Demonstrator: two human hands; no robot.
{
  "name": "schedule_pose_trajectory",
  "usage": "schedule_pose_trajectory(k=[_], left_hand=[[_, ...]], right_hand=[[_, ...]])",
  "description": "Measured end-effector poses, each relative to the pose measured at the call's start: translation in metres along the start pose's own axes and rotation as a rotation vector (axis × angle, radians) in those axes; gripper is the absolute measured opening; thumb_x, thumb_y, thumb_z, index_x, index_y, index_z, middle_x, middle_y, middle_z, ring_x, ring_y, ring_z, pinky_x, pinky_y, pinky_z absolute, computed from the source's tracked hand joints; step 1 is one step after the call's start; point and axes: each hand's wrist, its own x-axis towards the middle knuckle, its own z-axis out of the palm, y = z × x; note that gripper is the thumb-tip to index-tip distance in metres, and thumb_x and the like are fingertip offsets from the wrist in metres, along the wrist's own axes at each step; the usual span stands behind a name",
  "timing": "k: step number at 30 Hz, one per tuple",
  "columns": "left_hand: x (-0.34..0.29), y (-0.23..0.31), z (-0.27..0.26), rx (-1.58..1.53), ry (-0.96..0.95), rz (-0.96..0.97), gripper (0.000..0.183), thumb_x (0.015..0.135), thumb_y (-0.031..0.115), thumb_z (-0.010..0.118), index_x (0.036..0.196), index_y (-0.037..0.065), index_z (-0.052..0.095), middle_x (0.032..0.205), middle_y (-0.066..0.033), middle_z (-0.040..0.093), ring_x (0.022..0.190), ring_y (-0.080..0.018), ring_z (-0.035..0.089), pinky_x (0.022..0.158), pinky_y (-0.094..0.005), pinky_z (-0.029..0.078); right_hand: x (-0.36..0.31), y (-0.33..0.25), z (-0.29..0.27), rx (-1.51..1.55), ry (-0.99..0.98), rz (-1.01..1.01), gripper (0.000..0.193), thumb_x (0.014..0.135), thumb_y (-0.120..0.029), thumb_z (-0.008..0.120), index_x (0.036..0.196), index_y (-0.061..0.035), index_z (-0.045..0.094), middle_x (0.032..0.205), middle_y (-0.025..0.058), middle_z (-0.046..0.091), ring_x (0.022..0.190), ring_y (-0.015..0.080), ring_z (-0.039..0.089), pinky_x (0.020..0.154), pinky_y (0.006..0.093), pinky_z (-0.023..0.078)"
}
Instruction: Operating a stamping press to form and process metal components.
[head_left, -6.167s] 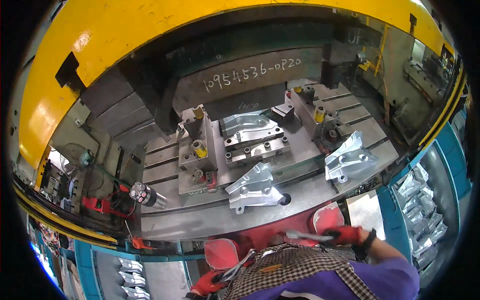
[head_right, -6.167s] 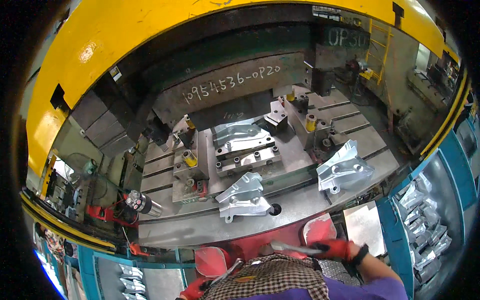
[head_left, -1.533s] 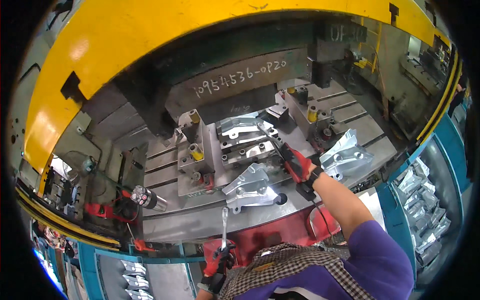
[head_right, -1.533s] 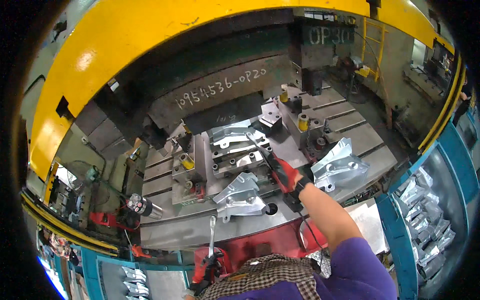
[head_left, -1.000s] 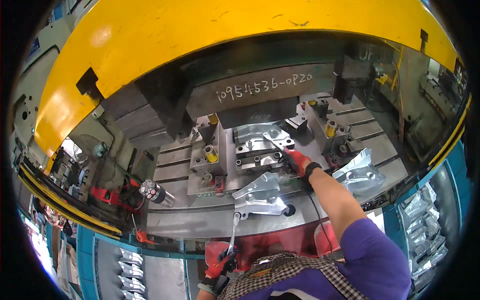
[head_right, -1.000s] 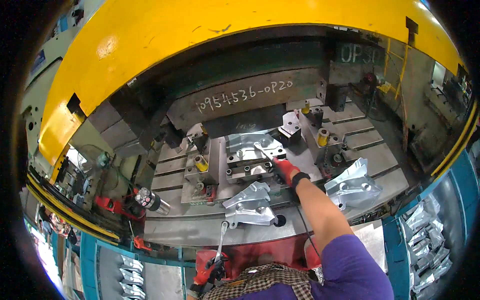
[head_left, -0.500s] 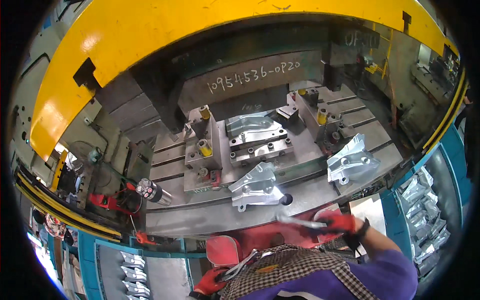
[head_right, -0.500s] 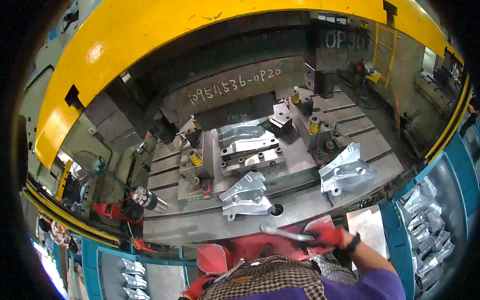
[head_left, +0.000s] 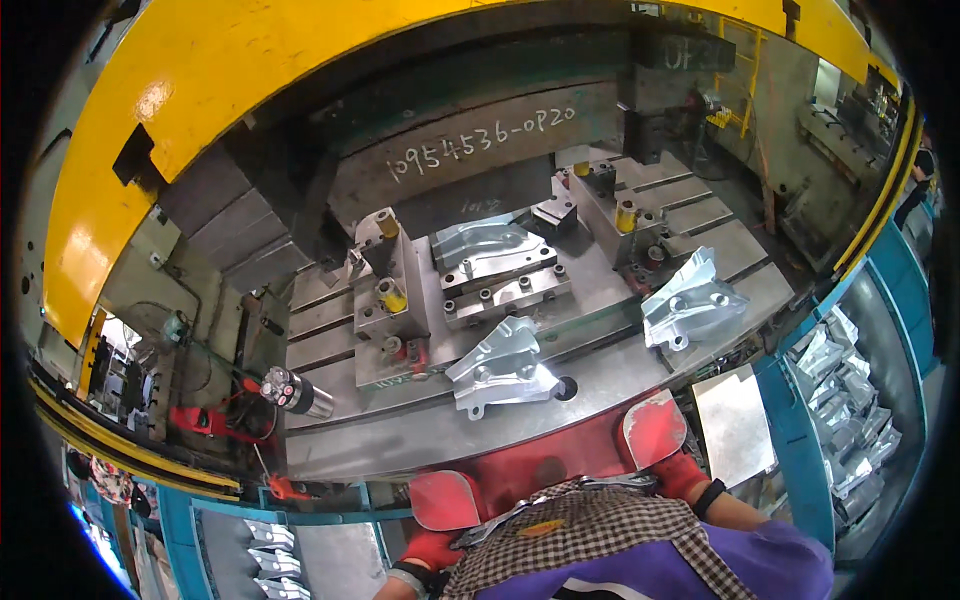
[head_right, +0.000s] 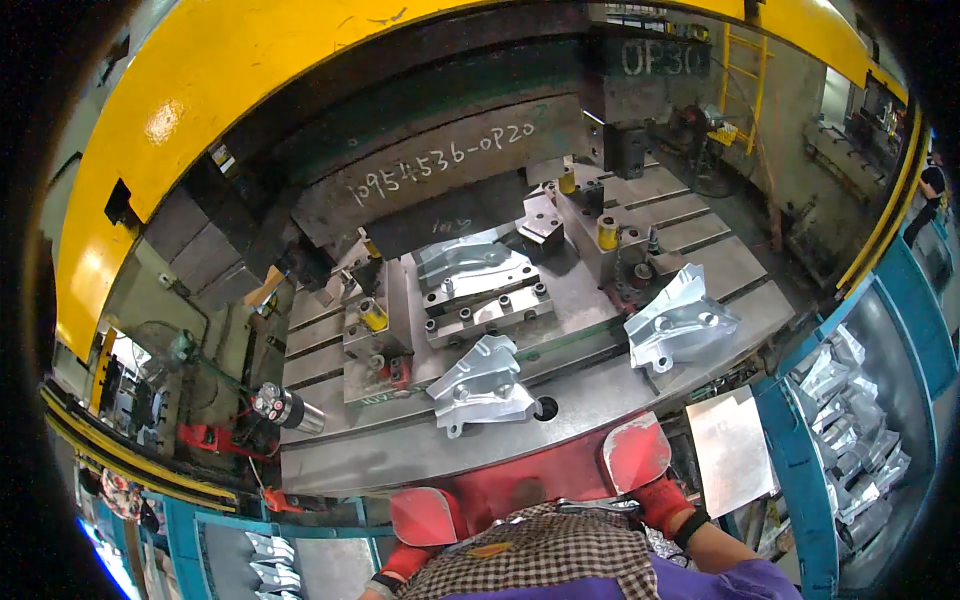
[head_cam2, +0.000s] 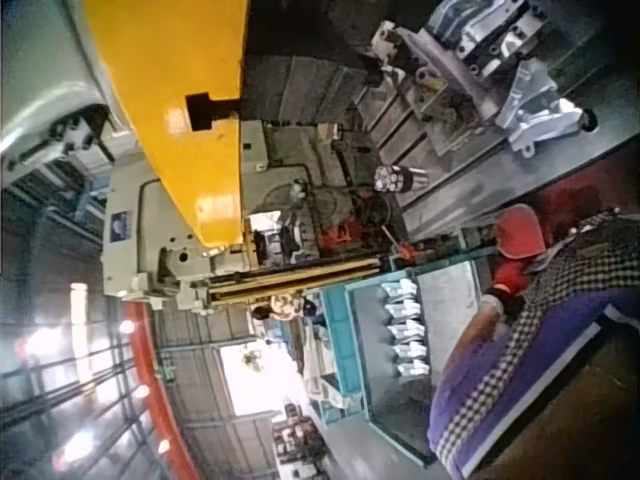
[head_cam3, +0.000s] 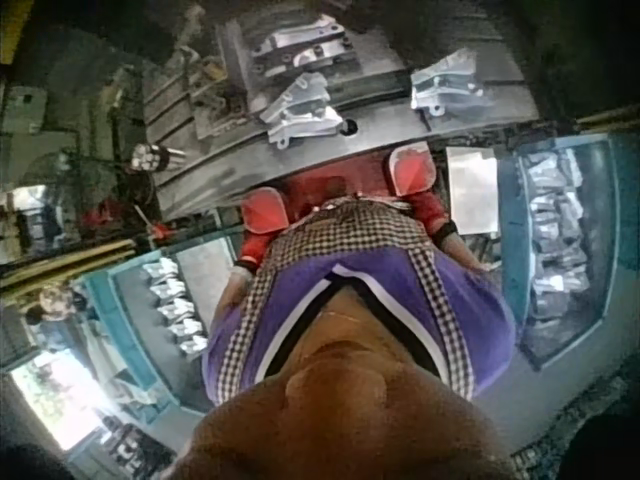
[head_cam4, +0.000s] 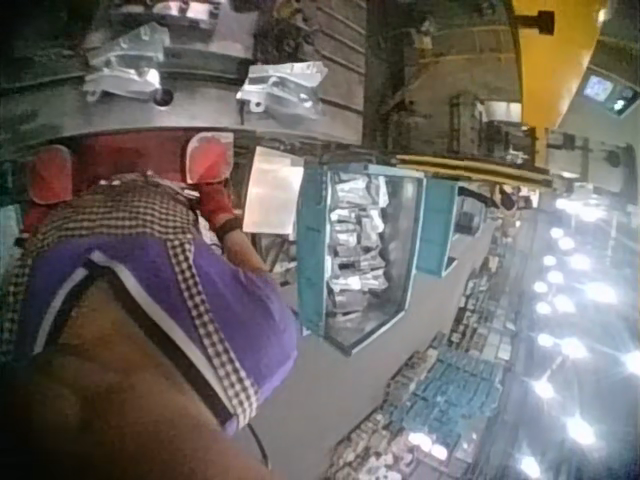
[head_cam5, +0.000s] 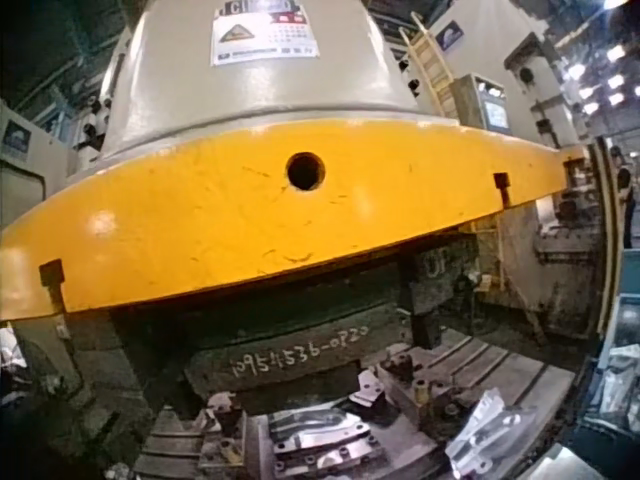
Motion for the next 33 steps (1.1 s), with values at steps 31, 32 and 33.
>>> schedule_pose_trajectory(k=[31,32,33], left_hand=[[-0.028,0.026,-0.024,-0.592,0.065,-0.076,0.051,0.078,0.038,0.065,0.12,0.01,0.054,0.122,-0.0119,0.055,0.117,-0.0276,0.048,0.098,-0.0386,0.037],[-0.03,0.039,-0.042,-0.654,0.021,-0.165,0.049,0.08,0.036,0.064,0.12,0.009,0.054,0.12,-0.0108,0.056,0.115,-0.0249,0.05,0.096,-0.0371,0.039],[-0.028,0.051,-0.059,-0.713,-0.018,-0.267,0.047,0.081,0.035,0.064,0.119,0.008,0.054,0.119,-0.0096,0.057,0.112,-0.0223,0.051,0.093,-0.0357,0.041]], right_hand=[[-0.019,-0.015,-0.063,0.407,-0.065,0.128,0.053,0.073,-0.047,0.063,0.113,-0.0119,0.057,0.11,0.0128,0.061,0.102,0.0323,0.057,0.087,0.0419,0.045],[-0.018,-0.018,-0.065,0.488,0.002,0.119,0.05,0.074,-0.043,0.063,0.112,-0.0113,0.057,0.108,0.0126,0.062,0.1,0.0309,0.058,0.086,0.0398,0.046],[-0.015,-0.02,-0.065,0.574,0.063,0.1,0.047,0.076,-0.039,0.063,0.112,-0.0107,0.056,0.107,0.0125,0.062,0.099,0.0295,0.06,0.084,0.0378,0.046]])
